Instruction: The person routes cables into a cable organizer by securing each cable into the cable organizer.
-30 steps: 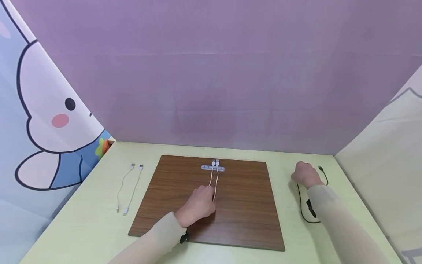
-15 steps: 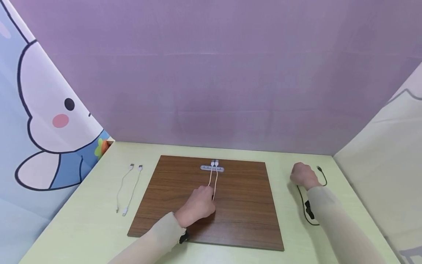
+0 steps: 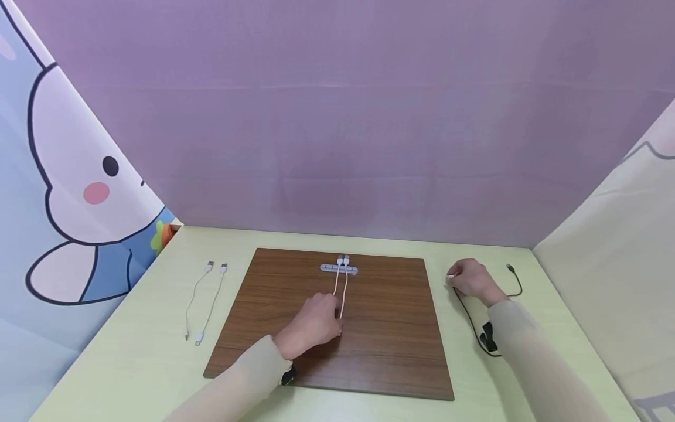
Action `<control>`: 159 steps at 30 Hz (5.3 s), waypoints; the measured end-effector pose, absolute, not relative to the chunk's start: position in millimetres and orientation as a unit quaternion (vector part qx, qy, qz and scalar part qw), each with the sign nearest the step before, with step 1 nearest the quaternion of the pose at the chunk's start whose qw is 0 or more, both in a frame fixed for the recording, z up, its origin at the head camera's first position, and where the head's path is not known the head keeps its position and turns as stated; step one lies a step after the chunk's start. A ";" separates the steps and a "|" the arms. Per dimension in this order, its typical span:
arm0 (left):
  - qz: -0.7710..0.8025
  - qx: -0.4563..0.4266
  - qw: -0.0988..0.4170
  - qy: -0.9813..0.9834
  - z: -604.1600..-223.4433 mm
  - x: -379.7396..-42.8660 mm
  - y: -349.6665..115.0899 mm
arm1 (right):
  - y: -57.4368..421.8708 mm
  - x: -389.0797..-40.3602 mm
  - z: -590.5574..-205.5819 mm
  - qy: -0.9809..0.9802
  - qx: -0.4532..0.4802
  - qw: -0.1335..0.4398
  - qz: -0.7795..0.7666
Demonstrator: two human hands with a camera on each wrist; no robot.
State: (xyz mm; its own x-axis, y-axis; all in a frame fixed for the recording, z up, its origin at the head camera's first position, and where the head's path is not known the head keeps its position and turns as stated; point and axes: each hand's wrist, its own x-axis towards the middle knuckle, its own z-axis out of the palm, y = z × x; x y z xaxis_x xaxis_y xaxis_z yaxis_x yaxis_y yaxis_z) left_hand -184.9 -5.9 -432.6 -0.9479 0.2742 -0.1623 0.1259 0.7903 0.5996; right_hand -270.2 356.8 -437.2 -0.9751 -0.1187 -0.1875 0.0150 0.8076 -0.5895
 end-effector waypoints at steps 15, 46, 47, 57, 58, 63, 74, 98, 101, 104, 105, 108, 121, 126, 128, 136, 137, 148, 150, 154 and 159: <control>0.344 0.153 0.069 0.924 -430.0 -190.3 -9.8 | 323.4 -261.3 -422.0 0.918 -0.069 0.110 -0.374; 0.416 0.222 0.096 0.877 -439.5 -184.3 16.2 | 245.6 -241.8 -382.3 0.847 -0.145 0.099 -0.502; 0.439 0.221 0.105 0.865 -439.8 -184.0 18.2 | 243.4 -240.7 -381.1 0.845 -0.143 0.098 -0.506; 0.680 0.127 0.237 0.682 -444.7 -177.6 37.7 | 224.5 -232.7 -373.2 0.824 -0.122 0.072 -0.548; 0.700 0.118 0.246 0.660 -445.0 -177.1 38.9 | 223.0 -231.8 -372.1 0.820 -0.120 0.071 -0.555; 0.758 0.105 0.290 0.575 -446.7 -175.9 40.9 | 216.0 -230.0 -369.9 0.804 -0.106 0.070 -0.581; 0.748 0.107 0.242 0.609 -448.3 -169.0 37.5 | 208.7 -234.7 -371.5 0.812 -0.085 0.050 -0.575; 0.602 0.096 0.045 0.792 -445.8 -175.4 19.7 | 191.1 -268.0 -378.7 0.859 -0.066 0.043 -0.506; 0.553 0.099 0.013 0.828 -446.0 -178.9 18.9 | 188.1 -272.9 -380.1 0.862 -0.069 0.037 -0.501; 0.509 0.101 -0.012 0.854 -445.4 -181.7 17.3 | 184.7 -277.3 -381.2 0.868 -0.072 0.031 -0.491; 0.500 0.103 -0.018 0.860 -444.8 -182.6 16.7 | 183.7 -278.7 -381.5 0.869 -0.075 0.030 -0.488; 0.482 0.104 -0.020 0.870 -443.3 -185.1 14.9 | 180.3 -283.1 -382.2 0.872 -0.075 0.030 -0.482; 0.436 0.082 0.006 0.896 -436.8 -193.8 13.0 | 171.1 -301.1 -393.8 0.877 -0.077 0.025 -0.473; 0.418 0.085 0.011 0.905 -437.1 -195.4 13.4 | 167.7 -304.6 -400.9 0.882 -0.076 0.022 -0.465; 0.409 0.085 0.011 0.909 -436.9 -195.4 13.9 | 166.2 -306.2 -403.7 0.883 -0.077 0.020 -0.462; 0.365 0.095 -0.004 0.926 -434.5 -193.8 16.0 | 163.4 -315.8 -414.3 0.894 -0.082 0.009 -0.441; 0.359 0.095 -0.005 0.928 -434.8 -193.8 16.2 | 163.3 -316.7 -415.6 0.895 -0.082 0.007 -0.438; 0.306 0.110 -0.003 0.946 -438.6 -196.4 18.6 | 160.4 -322.5 -429.8 0.907 -0.086 0.007 -0.413; 0.303 0.112 0.003 0.946 -438.5 -196.9 18.9 | 159.6 -322.8 -431.2 0.908 -0.085 0.009 -0.410; 0.289 0.117 0.007 0.950 -437.9 -198.1 18.7 | 157.8 -322.4 -432.3 0.909 -0.086 0.009 -0.407; 0.279 0.123 0.003 0.952 -437.3 -199.7 17.6 | 156.6 -322.2 -434.2 0.911 -0.083 0.010 -0.403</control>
State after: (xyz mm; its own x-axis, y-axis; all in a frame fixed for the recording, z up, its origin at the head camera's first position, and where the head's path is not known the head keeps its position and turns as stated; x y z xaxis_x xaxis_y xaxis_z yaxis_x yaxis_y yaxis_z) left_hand -199.7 17.6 -437.3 -0.9698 0.2355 0.0631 0.2323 0.8140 0.5324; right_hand -322.2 156.6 -434.2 -0.9860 -0.1600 0.0481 -0.1432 0.6609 -0.7367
